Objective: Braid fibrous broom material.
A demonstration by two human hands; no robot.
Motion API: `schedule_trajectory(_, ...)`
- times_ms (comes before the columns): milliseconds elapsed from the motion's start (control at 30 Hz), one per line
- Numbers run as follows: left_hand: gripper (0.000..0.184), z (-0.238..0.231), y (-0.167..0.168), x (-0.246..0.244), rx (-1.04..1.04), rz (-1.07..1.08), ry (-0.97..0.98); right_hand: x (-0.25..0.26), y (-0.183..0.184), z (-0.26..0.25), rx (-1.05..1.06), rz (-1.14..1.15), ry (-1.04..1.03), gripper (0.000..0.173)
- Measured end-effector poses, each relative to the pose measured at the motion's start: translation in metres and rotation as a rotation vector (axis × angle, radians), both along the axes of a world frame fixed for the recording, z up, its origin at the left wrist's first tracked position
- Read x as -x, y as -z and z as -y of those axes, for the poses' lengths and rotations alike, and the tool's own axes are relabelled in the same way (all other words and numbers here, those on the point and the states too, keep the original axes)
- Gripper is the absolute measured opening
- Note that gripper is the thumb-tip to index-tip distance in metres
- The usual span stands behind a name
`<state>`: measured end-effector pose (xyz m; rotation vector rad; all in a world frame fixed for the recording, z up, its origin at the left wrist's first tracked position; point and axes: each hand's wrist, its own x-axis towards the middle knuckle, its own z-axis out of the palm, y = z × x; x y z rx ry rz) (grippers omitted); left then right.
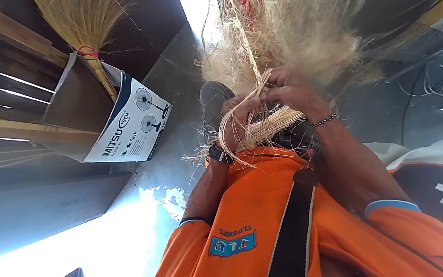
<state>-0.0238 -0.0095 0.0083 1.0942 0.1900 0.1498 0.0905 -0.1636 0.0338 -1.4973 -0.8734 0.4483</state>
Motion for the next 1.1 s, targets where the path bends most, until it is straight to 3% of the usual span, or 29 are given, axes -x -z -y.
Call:
schedule_trajectory(300, 0.021, 0.007, -0.001, -0.002, -0.148, 0.079, -0.111, 0.000, 0.002, 0.000, -0.022, 0.079, 0.017, 0.008)
schedule_trajectory(500, 0.022, 0.002, 0.000, -0.004, -0.199, 0.091, -0.084, -0.001, 0.003, 0.001, -0.027, 0.118, 0.022, 0.003)
schedule_trajectory(800, 0.026, 0.005, -0.001, -0.007, -0.279, 0.157, -0.130, 0.003, 0.003, 0.001, -0.064, -0.024, -0.011, 0.015)
schedule_trajectory(933, 0.025, 0.006, -0.006, -0.003, -0.404, 0.185, -0.157, 0.006, 0.006, -0.002, -0.116, -0.046, -0.001, 0.021)
schedule_trajectory(1100, 0.021, 0.005, -0.008, -0.002, -0.721, 0.185, -0.242, 0.012, 0.000, -0.009, -0.053, -0.035, 0.110, 0.026)
